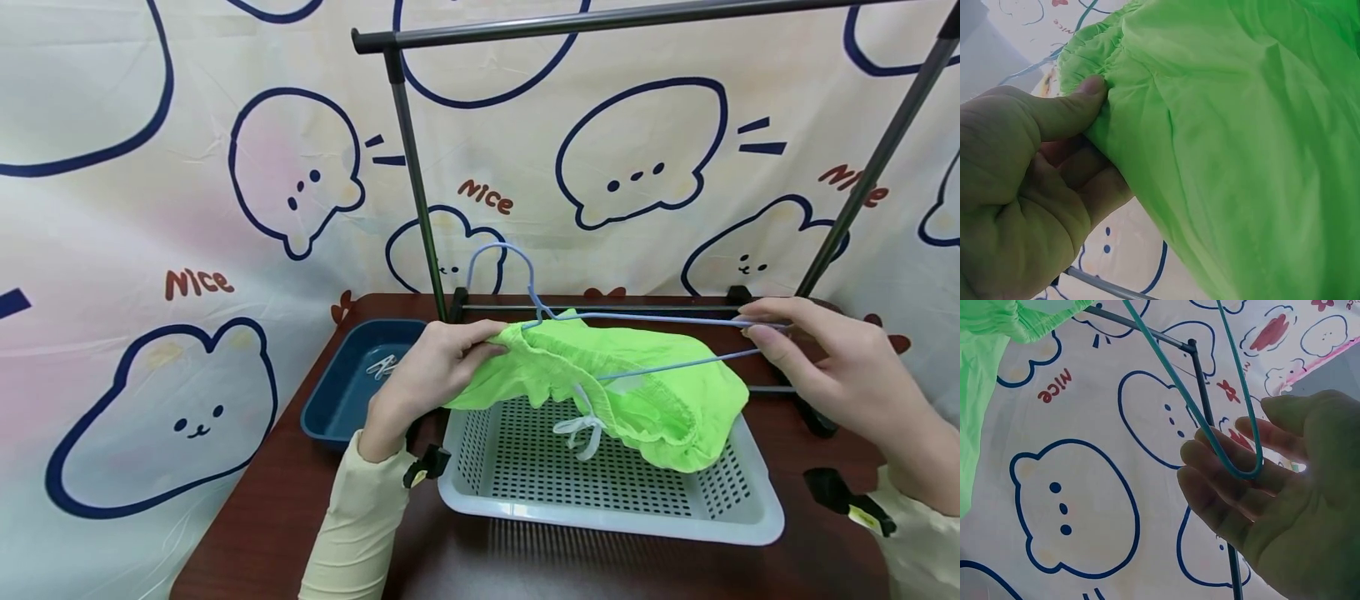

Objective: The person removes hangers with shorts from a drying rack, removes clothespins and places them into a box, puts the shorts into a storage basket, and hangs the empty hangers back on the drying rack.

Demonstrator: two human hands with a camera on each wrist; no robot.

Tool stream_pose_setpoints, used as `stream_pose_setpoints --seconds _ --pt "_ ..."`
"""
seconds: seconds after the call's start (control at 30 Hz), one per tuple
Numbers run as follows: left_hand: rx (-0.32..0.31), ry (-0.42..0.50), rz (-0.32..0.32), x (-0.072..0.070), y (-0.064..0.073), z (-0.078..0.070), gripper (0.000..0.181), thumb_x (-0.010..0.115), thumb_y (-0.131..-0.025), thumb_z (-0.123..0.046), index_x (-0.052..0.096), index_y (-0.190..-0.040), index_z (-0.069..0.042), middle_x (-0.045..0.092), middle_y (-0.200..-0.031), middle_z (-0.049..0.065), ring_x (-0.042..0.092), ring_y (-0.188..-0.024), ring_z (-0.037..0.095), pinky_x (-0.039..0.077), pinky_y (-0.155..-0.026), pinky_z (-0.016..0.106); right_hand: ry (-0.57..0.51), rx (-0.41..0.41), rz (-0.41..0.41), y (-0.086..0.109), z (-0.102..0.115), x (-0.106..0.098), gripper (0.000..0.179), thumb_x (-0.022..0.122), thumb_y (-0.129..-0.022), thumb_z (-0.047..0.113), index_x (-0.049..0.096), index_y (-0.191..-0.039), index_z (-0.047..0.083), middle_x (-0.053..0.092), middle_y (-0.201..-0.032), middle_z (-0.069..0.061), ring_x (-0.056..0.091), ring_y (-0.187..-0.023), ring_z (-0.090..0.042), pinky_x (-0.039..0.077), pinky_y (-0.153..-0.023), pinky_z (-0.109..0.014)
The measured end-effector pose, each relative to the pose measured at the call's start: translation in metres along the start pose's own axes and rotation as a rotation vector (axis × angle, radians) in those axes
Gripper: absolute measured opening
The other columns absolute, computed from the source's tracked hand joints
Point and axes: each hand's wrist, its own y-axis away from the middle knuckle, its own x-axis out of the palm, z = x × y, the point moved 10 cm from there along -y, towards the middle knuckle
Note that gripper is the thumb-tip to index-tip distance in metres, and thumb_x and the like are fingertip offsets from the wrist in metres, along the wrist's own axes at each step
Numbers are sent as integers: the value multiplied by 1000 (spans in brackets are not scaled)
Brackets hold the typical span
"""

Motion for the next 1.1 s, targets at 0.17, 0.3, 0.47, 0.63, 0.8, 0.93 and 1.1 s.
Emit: stream_pose_setpoints --seconds 0.17,0.3,0.47,0.63,0.8,0.93,1.1 --pt "24 -6 12 2 -1 -6 25 64 -94 -11 70 -119 -13 74 -109 1 67 -81 5 56 -73 21 52 2 65 2 3 7 28 73 -86 8 70 -114 11 69 -113 -12 42 -99 21 33 -83 5" --pt "32 -5 17 4 -1 -10 26 65 -94 -10 70 -119 -13 74 -108 2 67 -80 6 56 -75 21 90 -52 112 1 9 12 23 75 -85 8 71 -106 14 70 -94 -1 48 -77 12 39 -67 0" --pt "21 -3 22 5 -1 -10 26 65 -93 -10 70 -119 -12 74 -107 2 67 -80 7 56 -76 21 65 -150 114 1 18 12 24 72 -82 -5 70 -98 14 66 -79 8 49 -67 9 42 -63 -4" --pt "20 -14 28 5 -2 -10 26 65 -93 -10 69 -118 -12 74 -107 2 67 -81 6 56 -76 21 75 -198 64 2 23 4 13 68 -88 -1 69 -96 9 65 -75 7 49 -70 13 43 -65 -4" --pt "-3 -19 48 7 -2 -7 27 65 -93 -11 69 -120 -12 74 -107 2 67 -81 7 57 -77 21 121 -187 -3 4 22 -8 9 62 -96 9 69 -94 4 60 -72 4 41 -69 11 41 -61 -6" --pt "-23 -24 62 9 0 -4 27 65 -94 -11 68 -121 -12 74 -107 2 67 -81 7 57 -77 22 132 -175 -44 5 18 -16 18 58 -98 17 68 -90 4 58 -70 3 37 -66 12 37 -56 -8" --pt "-29 -32 69 12 0 -1 26 65 -94 -12 69 -119 -12 74 -106 2 66 -80 7 56 -78 22 135 -123 -62 6 11 -25 12 61 -96 9 67 -89 2 56 -69 1 36 -64 13 35 -55 -7"
